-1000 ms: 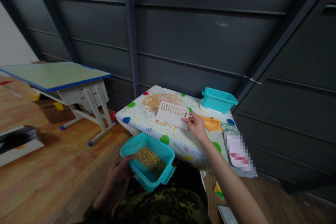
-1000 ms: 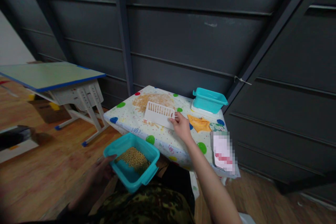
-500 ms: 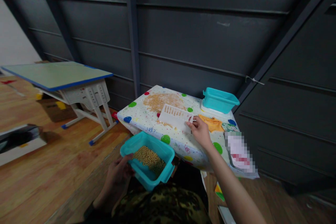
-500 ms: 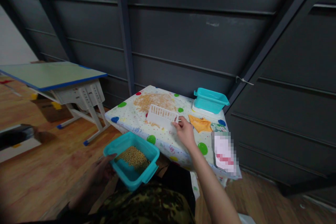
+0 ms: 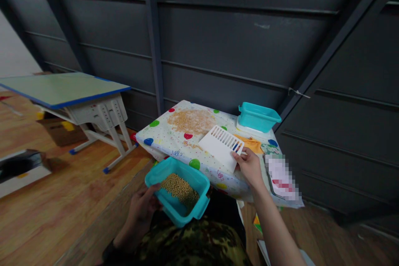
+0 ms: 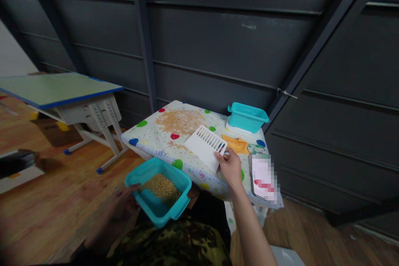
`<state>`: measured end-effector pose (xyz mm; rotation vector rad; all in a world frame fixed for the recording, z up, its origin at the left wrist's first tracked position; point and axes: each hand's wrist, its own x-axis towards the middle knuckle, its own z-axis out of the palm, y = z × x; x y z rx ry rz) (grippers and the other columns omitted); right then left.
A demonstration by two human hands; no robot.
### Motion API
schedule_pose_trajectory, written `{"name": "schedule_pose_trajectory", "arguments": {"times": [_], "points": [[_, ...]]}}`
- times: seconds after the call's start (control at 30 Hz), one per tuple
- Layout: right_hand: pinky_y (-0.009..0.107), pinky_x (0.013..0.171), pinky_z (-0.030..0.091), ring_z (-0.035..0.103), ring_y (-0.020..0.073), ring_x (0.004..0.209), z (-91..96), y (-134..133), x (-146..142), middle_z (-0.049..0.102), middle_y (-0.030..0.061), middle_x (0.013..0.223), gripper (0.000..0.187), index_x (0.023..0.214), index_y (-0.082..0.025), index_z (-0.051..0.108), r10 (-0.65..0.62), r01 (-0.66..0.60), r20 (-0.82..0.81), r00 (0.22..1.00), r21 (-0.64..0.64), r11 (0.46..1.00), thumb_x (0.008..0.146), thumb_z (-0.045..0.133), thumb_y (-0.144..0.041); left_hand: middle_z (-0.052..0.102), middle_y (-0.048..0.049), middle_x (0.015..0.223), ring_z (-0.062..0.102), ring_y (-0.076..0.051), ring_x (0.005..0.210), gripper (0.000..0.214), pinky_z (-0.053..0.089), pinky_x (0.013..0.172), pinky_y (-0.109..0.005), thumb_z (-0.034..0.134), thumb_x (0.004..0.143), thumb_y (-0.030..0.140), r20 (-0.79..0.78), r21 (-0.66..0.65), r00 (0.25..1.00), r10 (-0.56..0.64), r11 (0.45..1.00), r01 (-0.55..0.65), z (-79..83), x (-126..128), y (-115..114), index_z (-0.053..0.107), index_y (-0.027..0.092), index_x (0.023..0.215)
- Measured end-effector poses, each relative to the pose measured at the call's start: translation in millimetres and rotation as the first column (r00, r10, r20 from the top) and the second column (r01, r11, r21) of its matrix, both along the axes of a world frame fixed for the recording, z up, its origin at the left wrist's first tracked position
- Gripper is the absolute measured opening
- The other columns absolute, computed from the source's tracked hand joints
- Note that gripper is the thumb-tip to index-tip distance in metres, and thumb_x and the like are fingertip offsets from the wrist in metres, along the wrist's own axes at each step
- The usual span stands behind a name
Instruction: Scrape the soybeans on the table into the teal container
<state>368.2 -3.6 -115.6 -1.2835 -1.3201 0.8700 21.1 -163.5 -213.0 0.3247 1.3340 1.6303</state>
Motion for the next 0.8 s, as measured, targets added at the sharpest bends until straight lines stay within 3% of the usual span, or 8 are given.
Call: {"name": "schedule_pose_trajectory", "arguments": {"times": [0.3, 0.4, 0.53, 0.7, 0.8], "points": [[0.04, 0.054, 0.066, 0.088, 0.0367, 0.073, -18.9, 8, -22, 0.094, 0.0123, 0.096, 0.068, 0.125, -0.03, 0.073, 0.024, -0.024, -0.027, 0.999, 0.002, 1.0, 0.077, 0.099, -0.07, 0.075, -0.0028, 0.059, 0.07, -0.024, 0.05, 0.052, 0.058, 0.05, -0.036, 0.119, 0.057, 0.054, 0.017, -0.023, 0.991, -0.135, 0.99, 0.136, -6.9, -17, 9, 0.077, 0.026, 0.07], [0.039, 0.051, 0.064, 0.086, 0.0353, 0.067, -24.3, 14, -33, 0.091, 0.0086, 0.088, 0.067, 0.127, -0.03, 0.072, 0.037, -0.038, -0.06, 0.997, -0.02, 0.999, 0.079, 0.101, -0.067, 0.074, -0.0024, 0.059, 0.07, -0.023, 0.051, 0.055, 0.059, 0.052, -0.036, 0.121, 0.058, 0.056, 0.002, 0.003, 0.989, -0.148, 0.989, 0.148, -1.0, -15, 7, 0.076, 0.025, 0.068], [0.036, 0.049, 0.06, 0.081, 0.0313, 0.061, -28.0, 18, -48, 0.091, 0.0069, 0.087, 0.068, 0.13, -0.029, 0.07, 0.053, -0.055, -0.062, 0.997, -0.032, 0.998, 0.083, 0.099, -0.069, 0.069, -0.0003, 0.054, 0.066, -0.021, 0.047, 0.062, 0.055, 0.048, -0.034, 0.124, 0.048, 0.057, 0.022, 0.002, 0.993, -0.116, 0.993, 0.116, 9.2, -4, 8, 0.072, 0.025, 0.062], [0.038, 0.055, 0.068, 0.089, 0.0335, 0.075, -26.8, 22, -63, 0.094, 0.0102, 0.097, 0.069, 0.127, -0.03, 0.066, 0.061, -0.065, -0.109, 0.992, -0.036, 0.997, 0.079, 0.1, -0.067, 0.063, 0.0004, 0.048, 0.06, -0.019, 0.042, 0.061, 0.049, 0.043, -0.032, 0.12, 0.035, 0.05, 0.074, -0.066, 0.996, -0.052, 0.996, 0.057, 22.4, 18, 12, 0.068, 0.026, 0.056], [0.039, 0.056, 0.069, 0.09, 0.0339, 0.075, -23.1, 22, -67, 0.093, 0.0094, 0.097, 0.067, 0.124, -0.031, 0.064, 0.053, -0.061, -0.127, 0.99, -0.061, 0.996, 0.08, 0.101, -0.065, 0.068, -0.0023, 0.051, 0.063, -0.02, 0.044, 0.058, 0.048, 0.043, -0.031, 0.119, 0.036, 0.049, 0.092, -0.073, 0.992, -0.082, 0.993, 0.088, 30.9, 28, 12, 0.072, 0.024, 0.058]]}}
